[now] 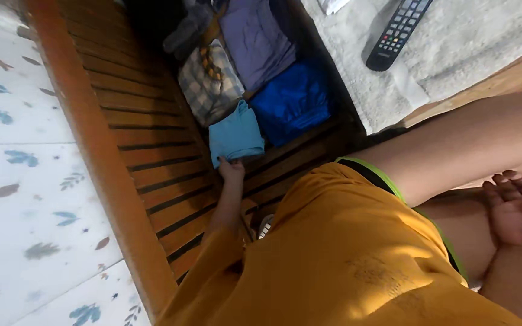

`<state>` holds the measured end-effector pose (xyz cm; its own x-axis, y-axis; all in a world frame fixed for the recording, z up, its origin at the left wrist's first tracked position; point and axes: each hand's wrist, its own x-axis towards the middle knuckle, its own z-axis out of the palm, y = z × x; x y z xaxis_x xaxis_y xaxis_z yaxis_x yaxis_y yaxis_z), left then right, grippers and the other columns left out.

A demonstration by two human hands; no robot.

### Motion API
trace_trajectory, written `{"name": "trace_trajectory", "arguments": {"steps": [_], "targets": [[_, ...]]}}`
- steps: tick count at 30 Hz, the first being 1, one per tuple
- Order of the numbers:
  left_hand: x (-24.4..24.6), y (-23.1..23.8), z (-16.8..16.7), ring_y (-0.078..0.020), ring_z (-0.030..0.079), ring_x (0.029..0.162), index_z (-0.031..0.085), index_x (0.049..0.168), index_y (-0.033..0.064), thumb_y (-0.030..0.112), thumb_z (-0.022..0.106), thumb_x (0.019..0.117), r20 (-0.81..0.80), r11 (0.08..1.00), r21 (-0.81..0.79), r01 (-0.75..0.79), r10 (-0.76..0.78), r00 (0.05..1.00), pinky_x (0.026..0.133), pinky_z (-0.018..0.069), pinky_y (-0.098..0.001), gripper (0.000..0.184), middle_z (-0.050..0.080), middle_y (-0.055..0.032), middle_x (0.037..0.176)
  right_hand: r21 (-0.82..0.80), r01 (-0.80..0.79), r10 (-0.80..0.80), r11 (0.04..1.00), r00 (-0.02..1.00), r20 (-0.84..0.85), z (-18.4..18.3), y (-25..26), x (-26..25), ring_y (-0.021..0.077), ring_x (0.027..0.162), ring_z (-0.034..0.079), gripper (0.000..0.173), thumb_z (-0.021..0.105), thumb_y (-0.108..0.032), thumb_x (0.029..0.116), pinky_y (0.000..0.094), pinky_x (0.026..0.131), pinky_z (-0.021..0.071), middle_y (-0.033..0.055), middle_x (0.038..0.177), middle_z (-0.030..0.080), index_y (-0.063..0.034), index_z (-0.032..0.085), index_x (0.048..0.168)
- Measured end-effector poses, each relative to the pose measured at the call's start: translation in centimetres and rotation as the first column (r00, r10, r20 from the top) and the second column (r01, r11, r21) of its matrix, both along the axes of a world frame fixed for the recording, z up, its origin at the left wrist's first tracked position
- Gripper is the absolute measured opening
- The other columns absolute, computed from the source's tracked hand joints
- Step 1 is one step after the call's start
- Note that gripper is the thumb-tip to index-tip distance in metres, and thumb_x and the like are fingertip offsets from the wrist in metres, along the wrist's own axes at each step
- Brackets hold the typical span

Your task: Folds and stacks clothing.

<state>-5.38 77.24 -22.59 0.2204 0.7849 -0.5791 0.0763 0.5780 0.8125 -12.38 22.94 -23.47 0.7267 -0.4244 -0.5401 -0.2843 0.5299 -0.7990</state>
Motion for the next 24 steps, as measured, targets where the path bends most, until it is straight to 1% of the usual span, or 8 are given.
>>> {"name": "trace_trajectory", "arguments": {"steps": [3, 7, 9, 12, 17, 19, 21, 24], "targets": [[-2.3, 1.4, -2.2, -0.0261, 0.044, 0.140, 0.023, 0.158, 0.0102, 0.037, 0.030, 0.1136, -0.032, 0.999, 0.032, -0.021, 0.022, 0.999, 0.113, 0.0423, -0.0431, 0.052, 0.037, -0.0143, 0.157, 0.000, -0.001, 0.001, 1.000, 1.000, -0.005, -0.2, -0.3, 0.0, 0.0164, 0.103, 0.069, 0.038, 0.027, -0.027, 0.1116, 0.0381, 0.099, 0.0547, -0.0008, 0.108, 0.069, -0.0108, 0.046, 0.141], [-3.9, 1.4, -5.8, -0.0280, 0.040, 0.145, 0.022, 0.160, 0.0130, 0.056, 0.036, 0.1080, -0.098, 0.981, -0.133, 0.142, -0.156, 0.983, 0.114, 0.0420, -0.0472, 0.069, 0.032, -0.0133, 0.162, 0.008, -0.009, 0.009, 1.000, 1.000, 0.018, -0.4, -0.4, -0.1, 0.0166, 0.103, 0.069, 0.036, 0.030, -0.027, 0.1108, 0.0388, 0.100, 0.0540, -0.0010, 0.107, 0.070, -0.0124, 0.050, 0.138], [-1.8, -1.5, -4.0, -0.0282, 0.043, 0.142, 0.025, 0.158, 0.0110, 0.043, 0.046, 0.1085, -0.155, 0.980, -0.166, 0.114, -0.140, 0.978, 0.113, 0.0438, -0.0428, 0.062, 0.035, -0.0148, 0.160, 0.010, -0.017, 0.017, 1.000, 1.000, 0.018, -0.5, -0.5, -0.2, 0.0153, 0.102, 0.069, 0.036, 0.030, -0.026, 0.1104, 0.0382, 0.099, 0.0544, -0.0019, 0.106, 0.069, -0.0133, 0.047, 0.139], [-0.2, -3.0, -2.8, -0.0288, 0.047, 0.137, 0.029, 0.155, 0.0060, 0.024, 0.049, 0.1087, -0.181, 0.991, -0.113, 0.075, -0.095, 0.979, 0.109, 0.0463, -0.0397, 0.053, 0.038, -0.0171, 0.156, 0.005, -0.040, 0.039, 0.999, 0.999, 0.017, -0.6, -0.6, -0.3, 0.0144, 0.101, 0.069, 0.036, 0.031, -0.027, 0.1102, 0.0375, 0.098, 0.0548, -0.0034, 0.105, 0.068, -0.0149, 0.046, 0.140], [-0.7, -2.5, -3.0, -0.0288, 0.049, 0.134, 0.033, 0.152, 0.0039, 0.020, 0.053, 0.1065, -0.257, 0.992, -0.068, 0.106, -0.120, 0.959, 0.106, 0.0473, -0.0418, 0.052, 0.041, -0.0176, 0.153, 0.003, -0.003, 0.003, 1.000, 1.000, 0.025, -0.6, -0.5, -0.5, 0.0160, 0.101, 0.070, 0.034, 0.031, -0.026, 0.1104, 0.0383, 0.099, 0.0552, -0.0017, 0.105, 0.070, -0.0141, 0.048, 0.138], [-1.3, -2.4, -3.0, -0.0304, 0.046, 0.139, 0.030, 0.154, 0.0030, 0.022, 0.061, 0.1031, -0.427, 0.983, -0.059, 0.175, -0.183, 0.886, 0.110, 0.0450, -0.0442, 0.063, 0.039, -0.0187, 0.156, 0.006, -0.005, 0.005, 1.000, 0.999, 0.034, -0.7, -0.6, -0.5, 0.0169, 0.102, 0.070, 0.034, 0.032, -0.026, 0.1101, 0.0396, 0.099, 0.0549, -0.0012, 0.107, 0.070, -0.0139, 0.049, 0.138], [-1.9, -3.1, -2.6, -0.0384, 0.039, 0.143, 0.018, 0.159, 0.0003, 0.030, 0.070, 0.0958, -0.682, 0.944, 0.061, 0.324, -0.197, 0.704, 0.112, 0.0415, -0.0539, 0.087, 0.034, -0.0257, 0.158, -0.001, -0.011, 0.011, 1.000, 1.000, 0.029, -0.7, -0.6, -0.6, 0.0165, 0.103, 0.069, 0.034, 0.033, -0.026, 0.1101, 0.0396, 0.100, 0.0547, -0.0018, 0.108, 0.069, -0.0143, 0.048, 0.138], [-1.9, -2.9, -2.8, -0.0464, 0.036, 0.145, 0.004, 0.162, -0.0002, 0.032, 0.076, 0.0914, -0.849, 0.661, 0.351, 0.663, -0.074, 0.523, 0.115, 0.0390, -0.0524, 0.105, 0.028, -0.0339, 0.159, 0.000, 0.004, -0.004, 1.000, 1.000, 0.030, -0.6, -0.6, -0.7, 0.0162, 0.102, 0.070, 0.034, 0.032, -0.024, 0.1102, 0.0387, 0.099, 0.0553, -0.0014, 0.106, 0.069, -0.0140, 0.049, 0.137]]}}
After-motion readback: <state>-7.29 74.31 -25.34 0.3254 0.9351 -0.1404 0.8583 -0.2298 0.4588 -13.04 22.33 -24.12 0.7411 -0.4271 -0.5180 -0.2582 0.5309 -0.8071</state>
